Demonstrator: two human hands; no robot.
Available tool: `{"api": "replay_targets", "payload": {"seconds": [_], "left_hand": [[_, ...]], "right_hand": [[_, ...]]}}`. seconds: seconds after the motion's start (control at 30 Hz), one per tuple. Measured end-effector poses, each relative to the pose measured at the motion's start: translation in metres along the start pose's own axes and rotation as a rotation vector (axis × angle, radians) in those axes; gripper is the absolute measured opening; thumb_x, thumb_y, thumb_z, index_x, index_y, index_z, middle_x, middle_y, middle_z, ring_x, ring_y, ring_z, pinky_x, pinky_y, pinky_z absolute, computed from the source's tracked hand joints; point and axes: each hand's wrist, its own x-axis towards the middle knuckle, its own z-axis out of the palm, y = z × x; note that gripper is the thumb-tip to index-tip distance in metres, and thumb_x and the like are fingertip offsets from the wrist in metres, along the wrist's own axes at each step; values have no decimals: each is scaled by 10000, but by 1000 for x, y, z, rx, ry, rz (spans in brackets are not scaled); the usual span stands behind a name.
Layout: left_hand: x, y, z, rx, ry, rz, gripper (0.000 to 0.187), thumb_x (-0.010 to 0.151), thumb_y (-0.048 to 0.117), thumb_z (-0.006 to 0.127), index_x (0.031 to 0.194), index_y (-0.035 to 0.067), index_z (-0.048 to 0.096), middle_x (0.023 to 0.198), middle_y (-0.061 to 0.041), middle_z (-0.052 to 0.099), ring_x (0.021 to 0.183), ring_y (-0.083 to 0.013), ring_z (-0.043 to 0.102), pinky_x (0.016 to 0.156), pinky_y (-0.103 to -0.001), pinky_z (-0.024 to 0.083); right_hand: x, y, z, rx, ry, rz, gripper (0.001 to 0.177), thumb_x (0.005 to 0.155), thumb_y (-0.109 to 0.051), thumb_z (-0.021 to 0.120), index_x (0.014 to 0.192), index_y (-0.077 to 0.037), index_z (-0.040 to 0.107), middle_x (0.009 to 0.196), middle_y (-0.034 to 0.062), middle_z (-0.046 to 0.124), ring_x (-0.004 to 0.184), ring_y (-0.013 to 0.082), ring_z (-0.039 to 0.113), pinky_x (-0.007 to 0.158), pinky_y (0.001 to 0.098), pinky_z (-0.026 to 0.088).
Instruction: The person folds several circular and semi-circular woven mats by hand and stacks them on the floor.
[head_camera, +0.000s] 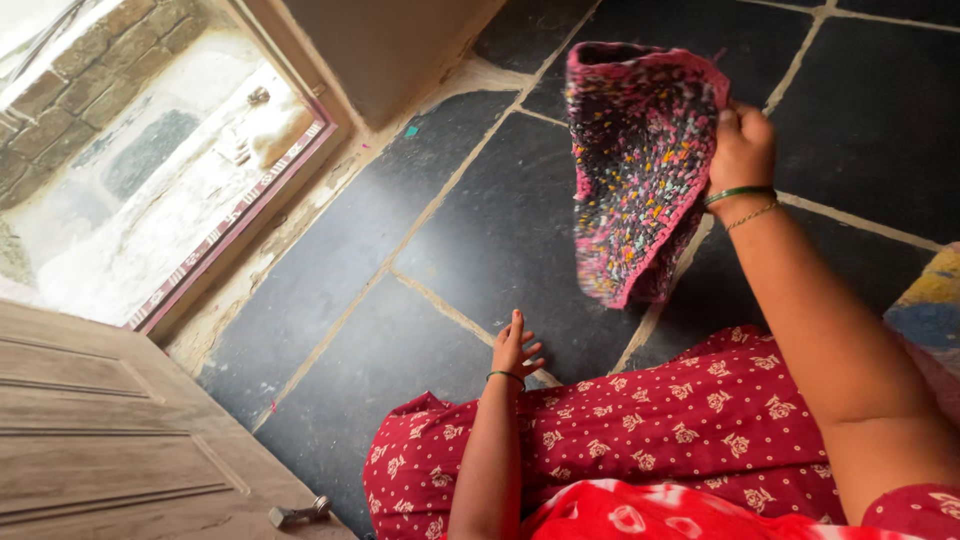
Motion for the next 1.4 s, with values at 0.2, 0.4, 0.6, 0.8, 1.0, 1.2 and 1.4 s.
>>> {"api": "replay_targets", "payload": {"seconds": [0.2, 0.4, 0.6, 0.8, 1.0, 1.2, 1.4], "left_hand": [[4, -10, 6, -144, -127, -49, 980, 819, 448, 763, 1578, 315, 157, 1420, -112, 492, 1210, -380, 594, 867, -594, 531], [49, -33, -10, -79, -76, 71, 863, 862, 275, 790, 1535, 298, 251, 1297, -50, 623, 1083, -244, 610, 818, -499, 496], [51, -38, -6, 63, -114, 11, 592, 873, 327, 789, 1399, 227, 537, 1179, -5, 639, 959, -187, 586, 771, -422, 500], [41, -37, -4, 74, -102, -12, 571, 860, 362, 779, 1355, 221, 533, 1142, 34, 670, 906, -170, 610, 728, -381, 506], [45, -36, -2, 42, -71, -13, 590, 859, 390, 798, 1351, 189, 539, 1117, 9, 652, 867, -172, 588, 695, -375, 491], [59, -35, -9, -90, 56, 43, 619, 859, 366, 815, 1362, 182, 505, 1059, -19, 652, 826, -182, 554, 737, -447, 485], [65, -32, -9, -186, 83, 32, 523, 870, 331, 811, 1302, 137, 589, 971, -25, 569, 818, -174, 512, 830, -581, 533]], "right_hand": [[-100, 139, -38, -338, 156, 289, 200, 1117, -90, 563, 995, 32, 662, 883, 65, 597, 771, 144, 484, 683, 367, 454], [-160, 164, -86, -504, -41, 974, 146, 958, 21, 535, 1053, -68, 603, 930, 125, 669, 808, 319, 691, 773, 533, 585], [-175, 150, -72, -1716, -439, 205, 266, 1024, -184, 533, 1236, -81, 656, 1250, 164, 657, 1130, 366, 666, 862, 495, 587], [-196, 130, -51, -1735, -626, -379, 322, 934, -208, 530, 1215, -331, 627, 1350, 38, 553, 1258, 312, 572, 944, 533, 557], [-200, 164, -42, -1591, -1016, -145, 278, 1000, -209, 517, 1244, -297, 617, 1202, 14, 658, 1106, 270, 676, 884, 461, 565], [-229, 150, -21, -970, -1010, -20, 296, 863, -283, 731, 1127, -167, 665, 1005, 76, 726, 958, 299, 722, 817, 414, 563], [-245, 124, 3, -887, -1146, 181, 262, 813, -309, 799, 992, -122, 755, 986, 84, 751, 953, 275, 721, 835, 397, 555]]}}
